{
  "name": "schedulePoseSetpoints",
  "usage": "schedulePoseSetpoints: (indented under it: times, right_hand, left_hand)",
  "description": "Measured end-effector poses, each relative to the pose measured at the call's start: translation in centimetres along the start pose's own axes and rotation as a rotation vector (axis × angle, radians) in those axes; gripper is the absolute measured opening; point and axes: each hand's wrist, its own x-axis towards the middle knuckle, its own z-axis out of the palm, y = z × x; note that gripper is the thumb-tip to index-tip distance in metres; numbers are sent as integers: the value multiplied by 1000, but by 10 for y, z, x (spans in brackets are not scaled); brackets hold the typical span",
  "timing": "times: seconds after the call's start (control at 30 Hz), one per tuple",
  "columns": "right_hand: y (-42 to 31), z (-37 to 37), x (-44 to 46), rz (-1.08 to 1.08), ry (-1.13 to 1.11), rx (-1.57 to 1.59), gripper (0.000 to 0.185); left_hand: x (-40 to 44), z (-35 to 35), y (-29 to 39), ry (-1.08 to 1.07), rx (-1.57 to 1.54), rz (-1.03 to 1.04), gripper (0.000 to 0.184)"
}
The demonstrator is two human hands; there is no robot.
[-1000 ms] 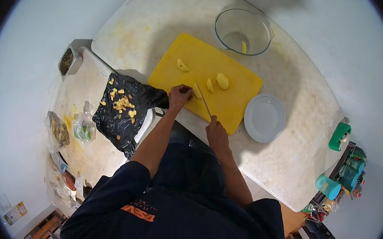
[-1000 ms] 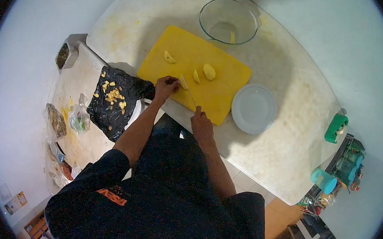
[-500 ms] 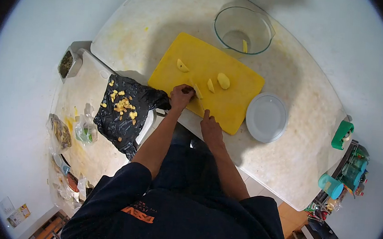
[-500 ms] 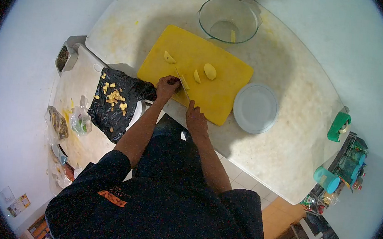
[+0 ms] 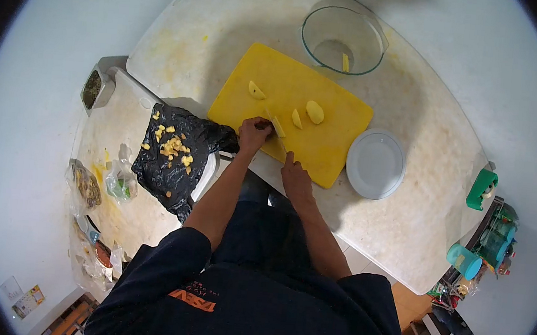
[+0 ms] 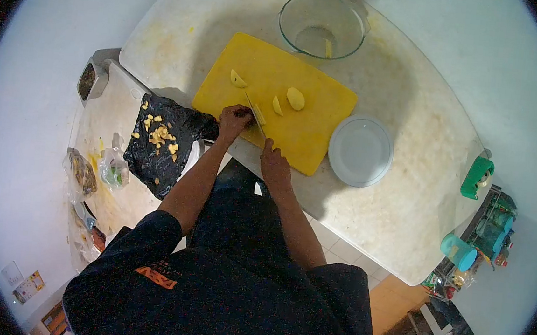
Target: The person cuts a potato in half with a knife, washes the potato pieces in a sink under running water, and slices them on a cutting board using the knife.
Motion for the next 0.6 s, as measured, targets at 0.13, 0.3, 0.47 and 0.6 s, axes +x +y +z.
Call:
schedulePoseSetpoints:
  times: [0.13, 0.3, 0.47, 0.6]
  right_hand:
    - [0, 6, 2, 19, 18, -14, 28]
    - [-3, -6, 6, 69, -71, 138, 25]
    - [-3, -12, 11, 115, -152, 208, 28]
    - [0, -8, 11, 89, -114, 198, 29]
  left_hand:
    - [-1, -2, 7, 2, 33, -16, 24]
    - [0, 0, 1, -15, -10, -4, 24]
    - [0, -1, 5, -24, 8, -62, 23]
    - [2, -1, 5, -27, -12, -65, 22]
